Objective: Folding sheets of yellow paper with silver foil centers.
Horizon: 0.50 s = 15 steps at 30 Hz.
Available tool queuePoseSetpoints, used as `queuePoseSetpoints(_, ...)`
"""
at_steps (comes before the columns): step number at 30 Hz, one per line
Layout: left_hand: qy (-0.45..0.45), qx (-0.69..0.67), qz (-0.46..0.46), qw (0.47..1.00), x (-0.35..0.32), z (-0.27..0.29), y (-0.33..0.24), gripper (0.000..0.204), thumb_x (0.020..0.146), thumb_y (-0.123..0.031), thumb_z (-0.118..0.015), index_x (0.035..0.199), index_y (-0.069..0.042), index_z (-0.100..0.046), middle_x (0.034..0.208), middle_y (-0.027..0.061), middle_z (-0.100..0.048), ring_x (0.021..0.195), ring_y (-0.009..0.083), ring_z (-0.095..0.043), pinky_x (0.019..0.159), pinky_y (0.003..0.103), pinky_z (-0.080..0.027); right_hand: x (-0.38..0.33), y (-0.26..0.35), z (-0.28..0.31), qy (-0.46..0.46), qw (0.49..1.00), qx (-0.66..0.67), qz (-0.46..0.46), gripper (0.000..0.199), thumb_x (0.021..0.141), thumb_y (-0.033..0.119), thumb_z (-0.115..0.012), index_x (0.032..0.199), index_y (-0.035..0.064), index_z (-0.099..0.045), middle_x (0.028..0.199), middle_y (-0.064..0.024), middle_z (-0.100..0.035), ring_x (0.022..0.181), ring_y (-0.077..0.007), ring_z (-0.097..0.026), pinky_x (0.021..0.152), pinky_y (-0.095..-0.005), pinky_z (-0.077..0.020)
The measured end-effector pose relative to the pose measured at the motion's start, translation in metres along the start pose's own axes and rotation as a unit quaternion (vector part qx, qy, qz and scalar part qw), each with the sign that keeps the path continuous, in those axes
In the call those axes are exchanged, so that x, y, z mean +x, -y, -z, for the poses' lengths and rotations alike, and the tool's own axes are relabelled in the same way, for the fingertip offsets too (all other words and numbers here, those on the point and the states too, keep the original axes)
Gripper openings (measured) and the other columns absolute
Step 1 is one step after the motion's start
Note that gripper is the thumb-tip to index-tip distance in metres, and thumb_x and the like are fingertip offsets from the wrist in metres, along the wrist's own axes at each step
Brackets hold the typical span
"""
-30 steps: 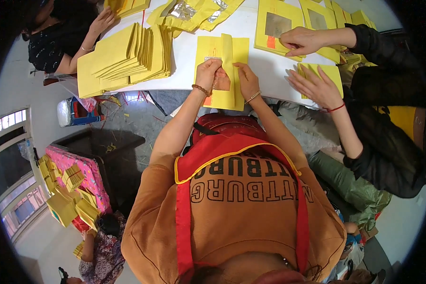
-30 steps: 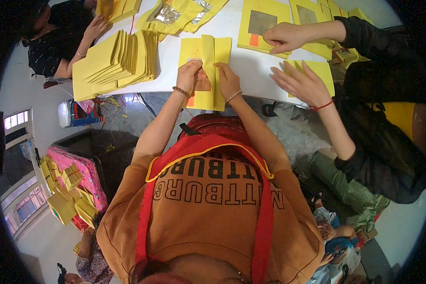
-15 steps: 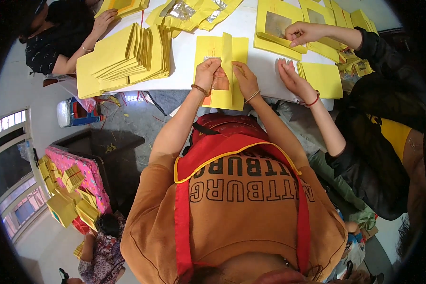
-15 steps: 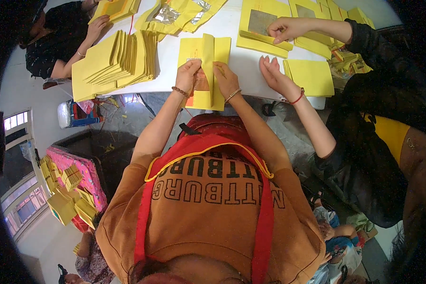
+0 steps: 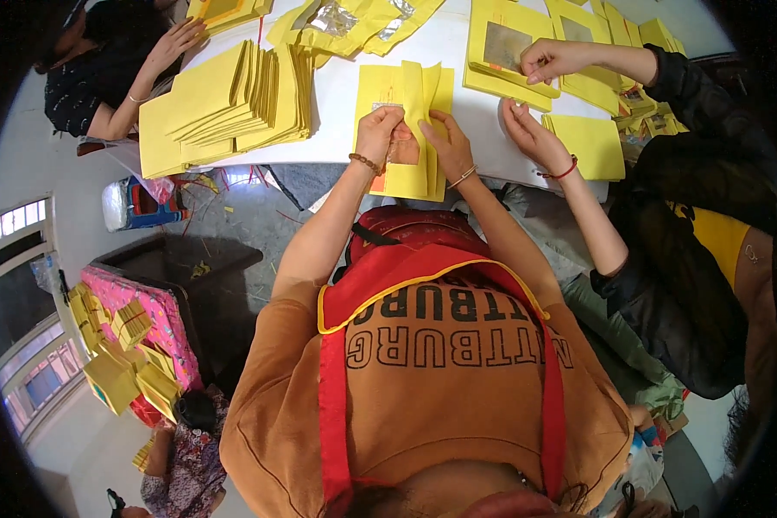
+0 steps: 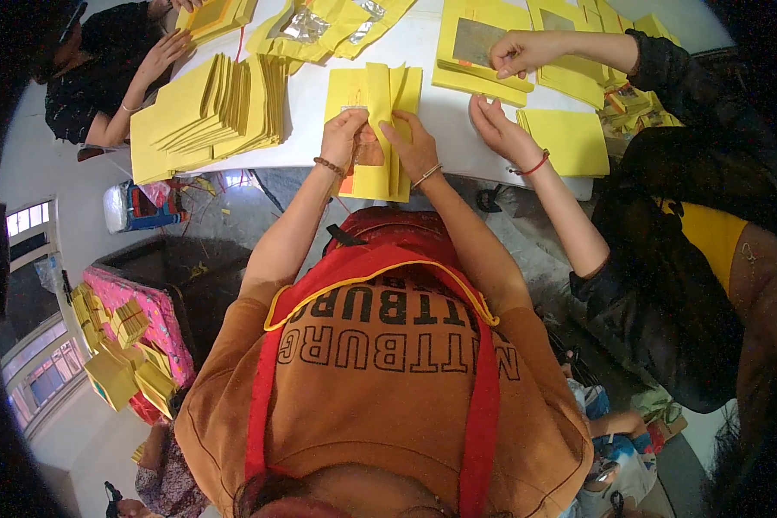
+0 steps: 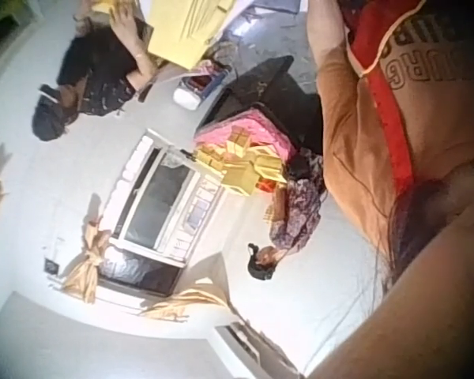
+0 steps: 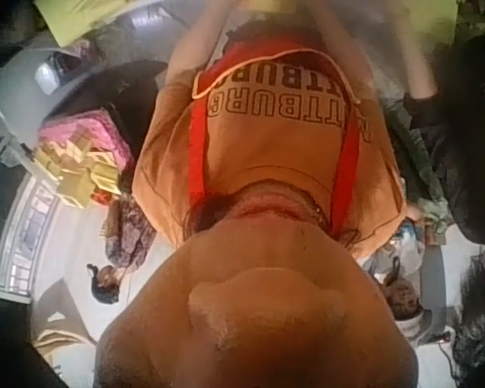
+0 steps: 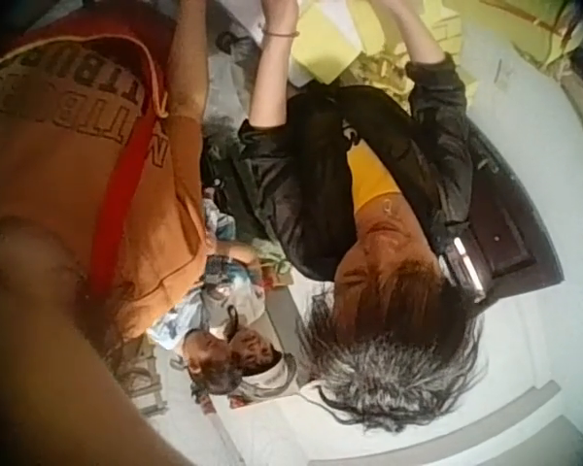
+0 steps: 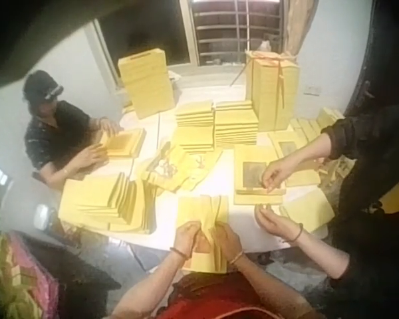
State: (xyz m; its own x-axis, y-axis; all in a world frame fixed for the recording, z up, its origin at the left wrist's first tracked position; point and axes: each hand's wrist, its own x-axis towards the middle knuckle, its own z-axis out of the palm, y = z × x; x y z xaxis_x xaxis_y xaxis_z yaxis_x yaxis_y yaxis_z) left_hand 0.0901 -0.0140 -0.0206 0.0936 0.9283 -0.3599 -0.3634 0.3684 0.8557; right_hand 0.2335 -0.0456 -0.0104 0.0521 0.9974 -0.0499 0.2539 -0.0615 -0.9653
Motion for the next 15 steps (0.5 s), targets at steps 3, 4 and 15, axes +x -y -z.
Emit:
queuePoseSetpoints(3, -0.006, -0.010, 0.003, 1.000, -0.001, -0.003, -0.002, 0.014, 0.081, -0.014, -0.055, 0.079, 0.000, -0.057, 0.063, 0.0050, -0.056, 0.053, 0.0107, -0.054, 0.052, 0.021, -0.047, 0.004, -0.020, -0.002, -0.008, 0.996, 0.089, -0.023, 0.040, 0.081, 0.025, -0.048, 0.116, 0.0047, -0.044, 0.101, -0.0176, -0.056, 0.094, -0.0251, -0.054, 0.081, -0.0303, -0.0403)
queuePoseSetpoints(4, -0.009, -0.013, 0.007, 1.000, -0.001, -0.003, -0.002, 0.014, 0.081, -0.014, -0.055, 0.079, 0.000, -0.057, 0.063, 0.0049, -0.056, 0.053, 0.0106, -0.054, 0.052, 0.021, -0.047, 0.004, -0.019, -0.003, -0.007, 0.996, 0.088, -0.023, 0.040, 0.081, 0.025, -0.048, 0.116, 0.0047, -0.044, 0.101, -0.0176, -0.056, 0.094, -0.0251, -0.054, 0.081, -0.0303, -0.0403)
queuePoseSetpoints(15, 0.008, -0.020, 0.001, 1.000, 0.003, 0.002, 0.003, 0.014, 0.081, -0.014, -0.055, 0.082, 0.000, -0.057, 0.065, 0.0047, -0.056, 0.055, 0.0106, -0.055, 0.054, 0.021, -0.047, 0.003, -0.012, -0.002, 0.025, 1.000, -0.001, -0.004, 0.030, 0.085, 0.010, -0.037, 0.111, 0.0094, -0.053, 0.105, -0.0102, -0.056, 0.097, -0.0173, -0.052, 0.085, -0.0256, -0.0377)
